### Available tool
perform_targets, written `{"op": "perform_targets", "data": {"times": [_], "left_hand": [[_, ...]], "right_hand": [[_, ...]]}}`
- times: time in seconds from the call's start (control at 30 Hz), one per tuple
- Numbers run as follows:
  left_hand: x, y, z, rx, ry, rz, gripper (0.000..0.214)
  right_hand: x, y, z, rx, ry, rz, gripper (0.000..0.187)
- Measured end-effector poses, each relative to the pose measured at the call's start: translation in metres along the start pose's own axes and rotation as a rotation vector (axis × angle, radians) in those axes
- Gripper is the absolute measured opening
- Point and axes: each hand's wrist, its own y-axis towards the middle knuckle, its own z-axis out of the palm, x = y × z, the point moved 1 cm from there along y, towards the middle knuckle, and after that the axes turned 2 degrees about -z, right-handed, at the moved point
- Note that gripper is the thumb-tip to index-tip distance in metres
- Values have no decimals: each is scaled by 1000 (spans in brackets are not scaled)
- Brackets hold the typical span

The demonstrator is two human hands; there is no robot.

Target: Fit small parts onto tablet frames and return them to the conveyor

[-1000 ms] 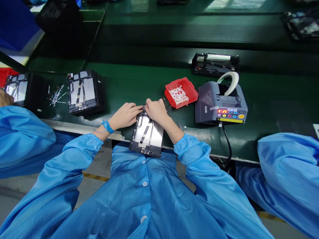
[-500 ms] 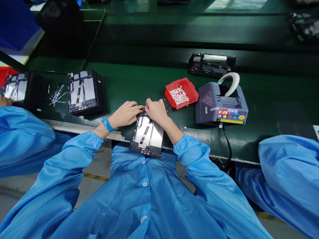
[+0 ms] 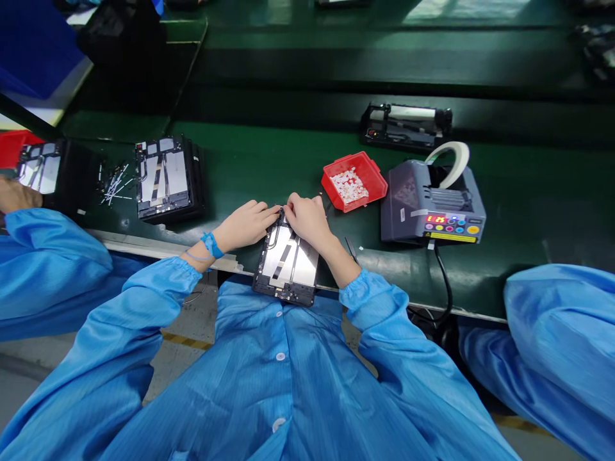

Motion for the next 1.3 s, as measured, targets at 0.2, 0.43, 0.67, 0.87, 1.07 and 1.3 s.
{"op": "perform_targets", "data": {"times": [0.2, 0.43, 0.67, 0.87, 1.07, 1.3], "left_hand": [[-22, 10, -18, 34, 88, -62, 41], [-29, 4, -8, -73, 13, -201, 48], [-28, 3, -3, -81, 4, -219, 54], [-20, 0, -7, -32, -33, -164, 53], [-12, -3, -1, -43, -146, -207, 56], [-16, -5, 6, -75, -159, -221, 58]], "right_hand": [[-13, -96, -19, -373, 678, 66, 29], [-75, -179, -26, -898, 1297, 421, 45], [-106, -164, -49, -1046, 1289, 504, 40], [-109, -155, -59, -1162, 1272, 563, 20], [-113, -157, -63, -1087, 1366, 690, 37], [-133, -162, -54, -1019, 1363, 732, 28]]}}
